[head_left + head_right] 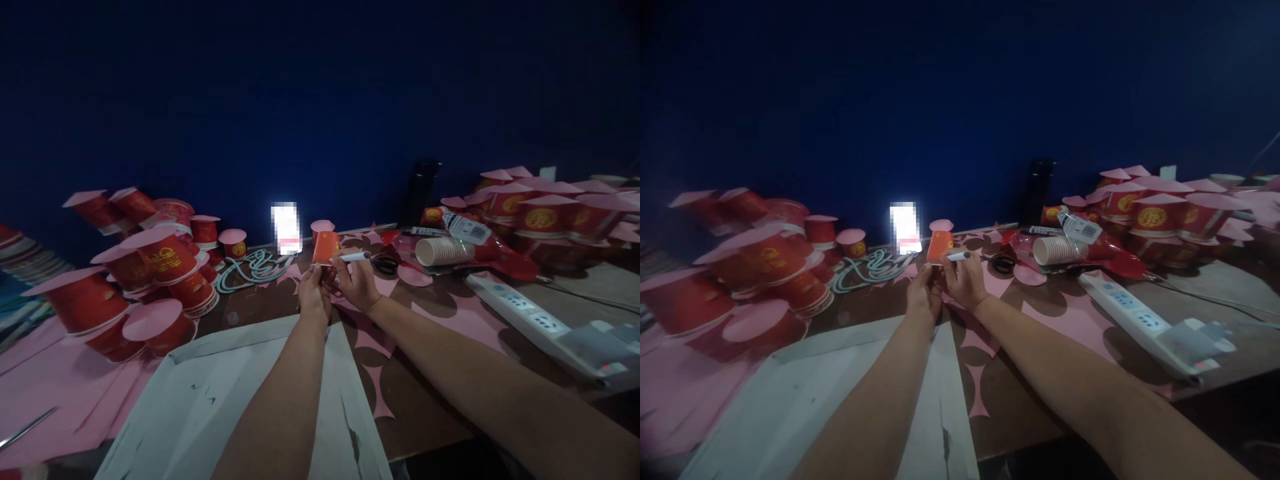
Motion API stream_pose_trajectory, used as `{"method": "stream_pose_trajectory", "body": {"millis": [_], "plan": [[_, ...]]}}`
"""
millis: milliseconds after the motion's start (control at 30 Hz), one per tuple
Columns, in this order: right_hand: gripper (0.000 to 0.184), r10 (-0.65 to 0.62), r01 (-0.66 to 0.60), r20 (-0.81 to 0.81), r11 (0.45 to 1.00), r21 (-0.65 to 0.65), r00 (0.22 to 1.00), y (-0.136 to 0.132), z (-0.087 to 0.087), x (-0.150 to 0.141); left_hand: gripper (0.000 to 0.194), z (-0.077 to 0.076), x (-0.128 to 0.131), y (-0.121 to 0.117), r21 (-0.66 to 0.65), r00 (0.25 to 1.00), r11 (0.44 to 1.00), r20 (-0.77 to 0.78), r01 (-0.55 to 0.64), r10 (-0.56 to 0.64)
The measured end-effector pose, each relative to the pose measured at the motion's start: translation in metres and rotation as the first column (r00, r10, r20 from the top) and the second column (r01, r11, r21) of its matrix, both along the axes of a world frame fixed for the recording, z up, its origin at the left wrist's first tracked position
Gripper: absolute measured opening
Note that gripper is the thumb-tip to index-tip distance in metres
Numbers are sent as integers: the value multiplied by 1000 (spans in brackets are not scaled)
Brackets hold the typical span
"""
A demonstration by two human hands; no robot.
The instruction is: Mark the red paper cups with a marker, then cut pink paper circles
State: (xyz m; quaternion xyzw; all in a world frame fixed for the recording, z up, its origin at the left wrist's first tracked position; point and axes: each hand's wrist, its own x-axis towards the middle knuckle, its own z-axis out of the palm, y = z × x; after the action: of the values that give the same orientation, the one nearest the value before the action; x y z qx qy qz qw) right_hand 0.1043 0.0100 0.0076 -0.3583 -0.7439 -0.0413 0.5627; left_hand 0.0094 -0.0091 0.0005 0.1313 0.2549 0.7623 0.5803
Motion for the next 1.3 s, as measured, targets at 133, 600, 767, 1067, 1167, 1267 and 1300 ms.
{"method": "stream_pose_trajectory", "body": {"millis": [133, 600, 767, 1067, 1167, 1267, 1300], "plan": [[14, 4, -4, -3, 1000, 9, 1000, 0, 0, 0, 13, -1, 0, 1, 8, 1000, 1000, -11, -10, 10], [20, 0, -1, -123, 1000, -5, 992, 2, 2, 1, 7, 2, -1, -1, -38, 1000, 999, -7, 18, -19], [19, 15, -17, -105, 1000, -13, 994, 2, 0, 1, 10, 1, -1, 0, -20, 1000, 1000, -24, 13, -14], [18, 23, -23, -34, 1000, -7, 999, 1, -1, 0, 15, 0, 0, 0, 13, 1000, 1000, -26, -8, 8], [16, -4, 4, 20, 1000, 0, 1000, 1, 0, 0, 16, -2, 0, 1, 35, 998, 999, -64, -4, 6], [14, -22, 21, 32, 1000, 19, 999, 0, 0, -1, 16, -4, 0, 2, 49, 996, 999, -93, -5, 10], [14, -18, 17, 35, 1000, 21, 999, 0, 0, -1, 16, -4, 1, 2, 54, 995, 999, -98, -6, 11]]}}
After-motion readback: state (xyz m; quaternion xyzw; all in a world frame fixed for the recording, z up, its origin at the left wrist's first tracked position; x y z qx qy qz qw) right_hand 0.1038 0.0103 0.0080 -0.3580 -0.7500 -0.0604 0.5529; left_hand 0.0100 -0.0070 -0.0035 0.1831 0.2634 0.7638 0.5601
